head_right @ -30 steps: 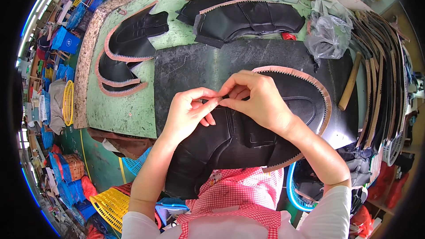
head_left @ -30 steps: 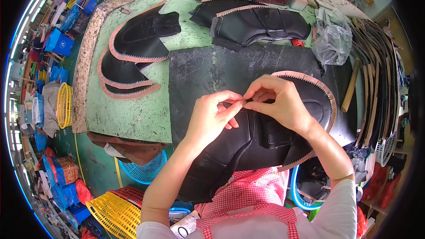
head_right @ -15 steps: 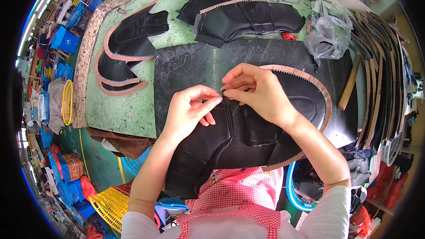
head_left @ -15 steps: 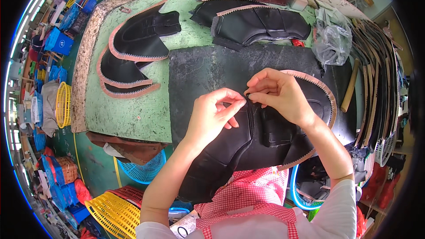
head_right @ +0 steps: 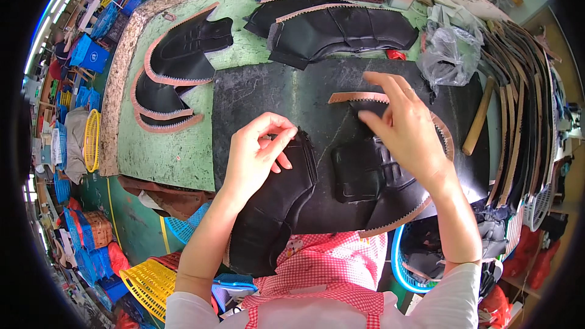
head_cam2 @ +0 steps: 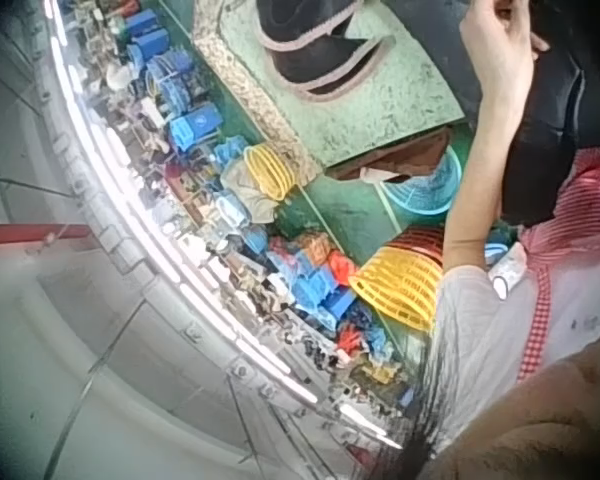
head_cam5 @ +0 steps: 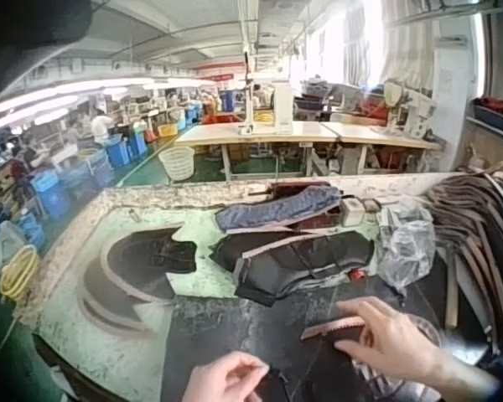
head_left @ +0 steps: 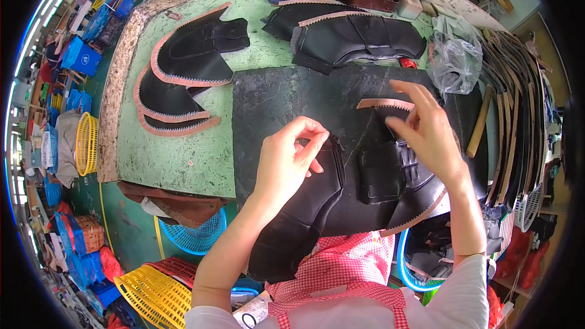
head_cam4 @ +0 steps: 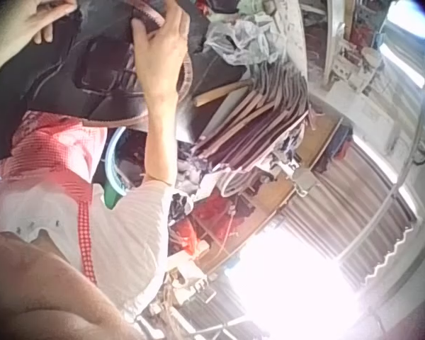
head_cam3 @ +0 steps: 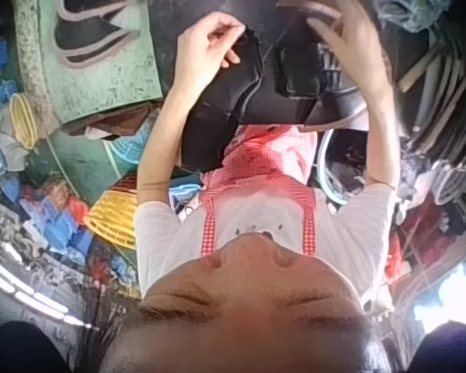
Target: Assembling and aligning leather components for shoe manufacturing at a workbench.
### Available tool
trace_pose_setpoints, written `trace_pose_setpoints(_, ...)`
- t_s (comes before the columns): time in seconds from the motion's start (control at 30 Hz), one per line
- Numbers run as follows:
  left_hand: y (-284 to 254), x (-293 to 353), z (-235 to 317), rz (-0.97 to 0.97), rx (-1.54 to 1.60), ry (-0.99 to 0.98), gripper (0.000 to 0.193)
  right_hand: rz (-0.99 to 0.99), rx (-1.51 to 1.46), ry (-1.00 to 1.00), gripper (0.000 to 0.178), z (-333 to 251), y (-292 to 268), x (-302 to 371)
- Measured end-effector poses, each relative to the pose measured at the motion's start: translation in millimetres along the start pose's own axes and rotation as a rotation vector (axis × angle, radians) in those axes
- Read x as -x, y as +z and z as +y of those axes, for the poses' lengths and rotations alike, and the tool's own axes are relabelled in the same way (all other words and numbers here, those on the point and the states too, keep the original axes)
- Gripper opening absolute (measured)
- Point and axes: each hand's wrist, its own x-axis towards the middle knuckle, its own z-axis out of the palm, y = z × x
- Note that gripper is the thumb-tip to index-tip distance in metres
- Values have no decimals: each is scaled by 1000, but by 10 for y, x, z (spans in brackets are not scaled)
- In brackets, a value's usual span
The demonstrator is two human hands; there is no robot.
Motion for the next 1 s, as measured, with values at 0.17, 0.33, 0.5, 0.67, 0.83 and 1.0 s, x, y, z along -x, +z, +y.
trace_pose_setpoints(0.17,27,-8,53,63,-103,28,10,-198,27,-37,52,264,30,63)
trace_pose_setpoints(0.33,46,0,41,36,-155,54,10,-18,121,-67,46,370,79,47)
trace_pose_setpoints(0.5,161,27,119,144,-304,259,12,71,-102,-190,25,499,51,88)
trace_pose_setpoints(0.67,512,-44,324,-20,-349,363,20,56,-551,-201,45,458,204,259)
trace_pose_setpoints(0.83,714,-218,352,-172,-371,243,17,100,-558,-260,54,476,199,380)
trace_pose_setpoints(1.0,781,-311,284,-217,-311,229,15,180,-586,-292,56,522,220,439)
